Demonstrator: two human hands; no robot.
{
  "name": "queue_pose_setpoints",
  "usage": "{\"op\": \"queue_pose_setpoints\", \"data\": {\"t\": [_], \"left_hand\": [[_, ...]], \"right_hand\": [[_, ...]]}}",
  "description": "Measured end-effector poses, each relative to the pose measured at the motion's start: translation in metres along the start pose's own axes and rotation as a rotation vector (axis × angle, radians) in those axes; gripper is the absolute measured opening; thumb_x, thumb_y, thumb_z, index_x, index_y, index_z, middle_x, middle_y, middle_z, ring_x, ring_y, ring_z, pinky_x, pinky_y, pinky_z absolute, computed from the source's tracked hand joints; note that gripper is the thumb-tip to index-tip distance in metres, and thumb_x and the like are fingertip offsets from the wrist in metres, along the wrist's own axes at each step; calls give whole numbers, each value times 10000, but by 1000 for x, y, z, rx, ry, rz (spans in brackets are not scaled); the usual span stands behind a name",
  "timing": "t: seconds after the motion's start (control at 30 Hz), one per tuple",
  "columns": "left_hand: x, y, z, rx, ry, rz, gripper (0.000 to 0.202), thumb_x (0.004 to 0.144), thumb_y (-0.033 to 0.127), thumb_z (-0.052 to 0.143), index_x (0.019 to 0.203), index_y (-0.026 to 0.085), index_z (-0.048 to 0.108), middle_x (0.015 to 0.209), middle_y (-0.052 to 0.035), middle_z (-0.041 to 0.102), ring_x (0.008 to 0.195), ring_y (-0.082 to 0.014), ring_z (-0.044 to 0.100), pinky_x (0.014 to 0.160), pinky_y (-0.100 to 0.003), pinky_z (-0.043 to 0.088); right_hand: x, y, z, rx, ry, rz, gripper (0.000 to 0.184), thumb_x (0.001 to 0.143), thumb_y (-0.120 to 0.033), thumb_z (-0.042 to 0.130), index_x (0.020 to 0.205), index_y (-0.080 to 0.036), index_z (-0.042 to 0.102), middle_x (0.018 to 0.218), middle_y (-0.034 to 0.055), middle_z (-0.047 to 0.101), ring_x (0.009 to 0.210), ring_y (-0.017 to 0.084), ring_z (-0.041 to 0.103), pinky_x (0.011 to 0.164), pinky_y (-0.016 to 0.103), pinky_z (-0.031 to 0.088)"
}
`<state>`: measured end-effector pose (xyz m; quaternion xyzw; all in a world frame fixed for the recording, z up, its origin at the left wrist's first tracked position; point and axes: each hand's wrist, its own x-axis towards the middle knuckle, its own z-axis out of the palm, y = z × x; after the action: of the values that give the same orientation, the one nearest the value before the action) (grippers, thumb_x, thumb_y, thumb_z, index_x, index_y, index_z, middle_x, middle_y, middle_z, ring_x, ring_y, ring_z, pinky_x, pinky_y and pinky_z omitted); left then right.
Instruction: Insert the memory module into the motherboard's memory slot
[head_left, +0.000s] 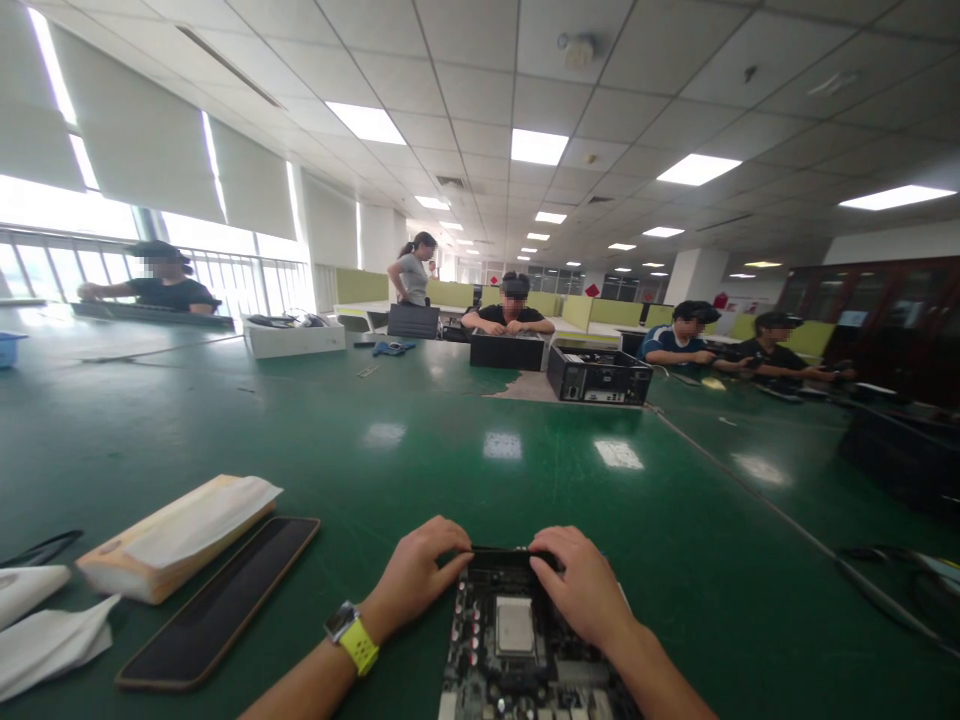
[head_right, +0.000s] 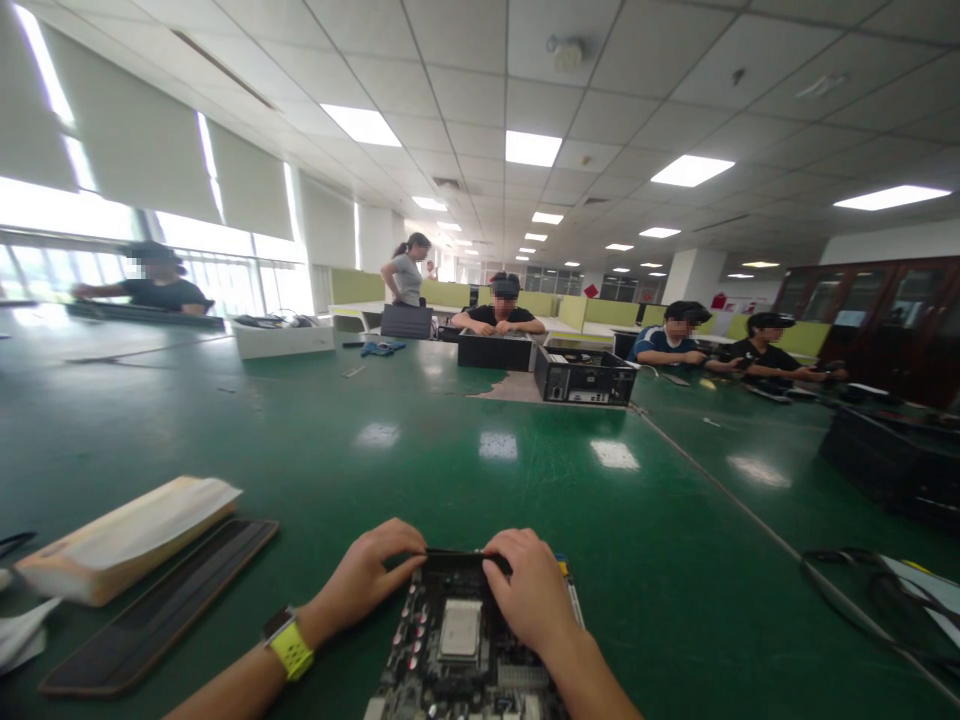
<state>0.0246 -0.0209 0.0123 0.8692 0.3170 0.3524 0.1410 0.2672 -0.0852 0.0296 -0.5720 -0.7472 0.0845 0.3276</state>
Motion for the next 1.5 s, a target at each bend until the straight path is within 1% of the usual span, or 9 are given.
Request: {"op": "queue_pose_setpoints", "data": {"t": [0.27, 0.47, 0.7, 1.0, 1.23, 1.5], "left_hand": [[0, -3, 2, 9, -43, -8, 102, 849, 224, 587, 847, 209, 688, 908, -36, 680, 876, -179, 607, 798, -284, 496], [0, 0, 1, 2, -44, -26, 147, 877, 239, 551, 849, 207, 692, 919, -40, 680, 888, -179, 604, 810, -286, 492], [0, 0, -1, 16, -38, -26, 149, 870, 231, 555, 839, 214, 700, 928, -39, 676, 883, -179, 601, 807, -285, 490], [0, 0, 0, 28, -44, -31, 144, 865, 230, 563, 862, 225, 707, 927, -36, 679, 883, -180, 607, 804, -281, 492], [0, -1, 0, 17, -14, -17, 108, 854, 221, 578, 870, 215, 684, 917, -36, 675, 885, -181, 603, 805, -285, 488], [0, -1, 0, 1, -9, -10, 126, 866, 237, 561, 820, 208, 675, 898, -40, 674, 872, -181, 603, 794, -289, 487]], "right_hand": [[2, 7, 4, -27, -13, 39, 155, 844, -241, 508, 832, -229, 661, 881, 4, 673, 883, 180, 553, 797, 269, 392], [5, 14, 7, -25, -44, 52, 178, 850, -226, 489, 853, -229, 667, 879, 5, 675, 883, 180, 553, 804, 269, 392], [5, 11, 6, 20, -73, 34, 204, 856, -214, 468, 879, -213, 671, 900, 17, 681, 898, 185, 563, 829, 284, 404], [6, 12, 6, 25, -38, 46, 207, 847, -223, 475, 877, -219, 680, 907, 22, 682, 905, 193, 568, 836, 298, 407], [4, 12, 7, 49, -13, 51, 190, 831, -226, 505, 905, -211, 679, 939, 27, 681, 939, 192, 570, 864, 295, 407], [5, 10, 5, 46, -16, 46, 189, 838, -227, 496, 880, -208, 679, 918, 26, 682, 921, 188, 575, 856, 297, 415]]}}
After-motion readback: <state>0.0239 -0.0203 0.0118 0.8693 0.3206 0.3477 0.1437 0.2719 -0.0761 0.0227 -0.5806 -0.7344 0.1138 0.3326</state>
